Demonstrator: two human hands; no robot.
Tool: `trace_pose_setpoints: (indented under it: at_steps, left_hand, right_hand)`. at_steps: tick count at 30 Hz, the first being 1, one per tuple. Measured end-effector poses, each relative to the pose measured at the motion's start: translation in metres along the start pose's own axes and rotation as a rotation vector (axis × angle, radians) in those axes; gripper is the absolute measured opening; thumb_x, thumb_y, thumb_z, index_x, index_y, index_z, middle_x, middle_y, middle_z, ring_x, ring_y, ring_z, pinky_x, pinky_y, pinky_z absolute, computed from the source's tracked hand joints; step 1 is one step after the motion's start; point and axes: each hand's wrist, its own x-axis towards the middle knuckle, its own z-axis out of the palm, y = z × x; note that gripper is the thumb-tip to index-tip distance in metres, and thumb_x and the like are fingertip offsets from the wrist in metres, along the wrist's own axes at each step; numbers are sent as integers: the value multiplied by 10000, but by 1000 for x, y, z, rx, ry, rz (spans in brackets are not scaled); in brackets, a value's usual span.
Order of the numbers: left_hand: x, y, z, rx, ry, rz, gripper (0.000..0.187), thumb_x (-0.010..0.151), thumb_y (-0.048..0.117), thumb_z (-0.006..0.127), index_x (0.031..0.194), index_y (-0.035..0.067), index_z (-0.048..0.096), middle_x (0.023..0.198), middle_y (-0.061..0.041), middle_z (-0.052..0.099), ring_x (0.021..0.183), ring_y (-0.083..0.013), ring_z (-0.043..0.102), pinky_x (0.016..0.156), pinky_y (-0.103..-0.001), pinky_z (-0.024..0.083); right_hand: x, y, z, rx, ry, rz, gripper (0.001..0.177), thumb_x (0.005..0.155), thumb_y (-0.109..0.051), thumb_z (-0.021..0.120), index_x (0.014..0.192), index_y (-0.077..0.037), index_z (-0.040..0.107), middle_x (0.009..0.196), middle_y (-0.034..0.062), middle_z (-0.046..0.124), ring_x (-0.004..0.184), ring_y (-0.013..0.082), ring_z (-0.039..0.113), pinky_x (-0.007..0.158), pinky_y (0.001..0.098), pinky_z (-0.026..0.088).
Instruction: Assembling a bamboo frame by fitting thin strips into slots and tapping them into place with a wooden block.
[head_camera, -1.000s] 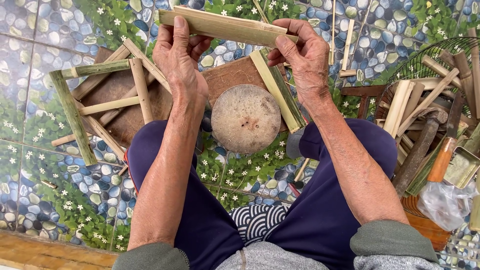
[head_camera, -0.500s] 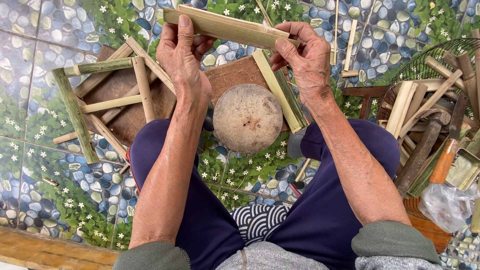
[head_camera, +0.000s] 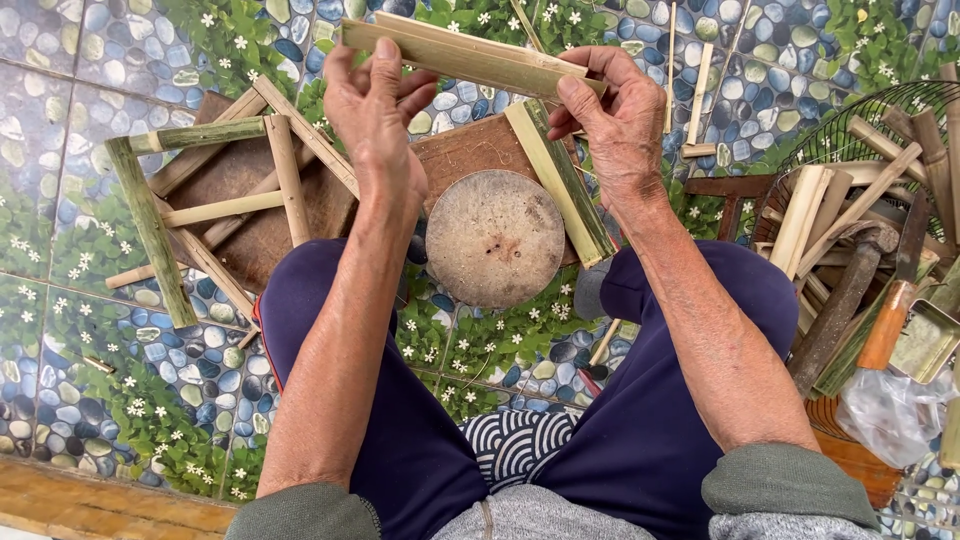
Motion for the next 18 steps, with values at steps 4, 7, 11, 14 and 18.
trace_pose_setpoints:
  at_steps: [4,7,11,14,18]
  left_hand:
    - [-11,-5,0,407,-39,389,617,1028,204,741,1508,208,352,1237,-120,620,1046,-199,685,859,-337,715]
    - [-24,-4,1,844,118,718,733,1157,460,610,1674,206,156,1716,-107,297,1682,-267,275,1490,-515,201]
    - [-8,-30,3,1237,37,753,795,1179,455,688,1680,137,159,1777,-77,195,1718,-254,218,1479,-506,230]
    - [-33,-7,23,1469,-449,886,895,954,388,1125,1548,166,493,1646,-142,327,1569,-348,262,1312,-548,118]
    - [-45,3,18,1568,-638,1208,560,945,-76,722,1455,47,526,1255,-173,575,1213,-406,533,1224,-609,177]
  right_hand:
    - [0,1,-1,6,43,20,192,1032,-73,670,1201,15,659,853,112,667,701,172,706,645,333,718]
    - [1,3,-4,8,62,39,204,1017,-86,688,1195,12,667,847,111,664,702,169,710,632,337,727]
    - [2,-1,-4,55,50,84,210,1014,-95,694,1195,8,661,803,96,668,673,147,697,633,330,719]
    - [1,-5,-5,96,60,145,220,979,-86,722,1170,13,675,873,116,703,675,145,699,590,325,707]
    - [1,-13,-13,225,23,241,204,968,-73,699,1138,39,677,846,119,661,601,140,644,583,309,686]
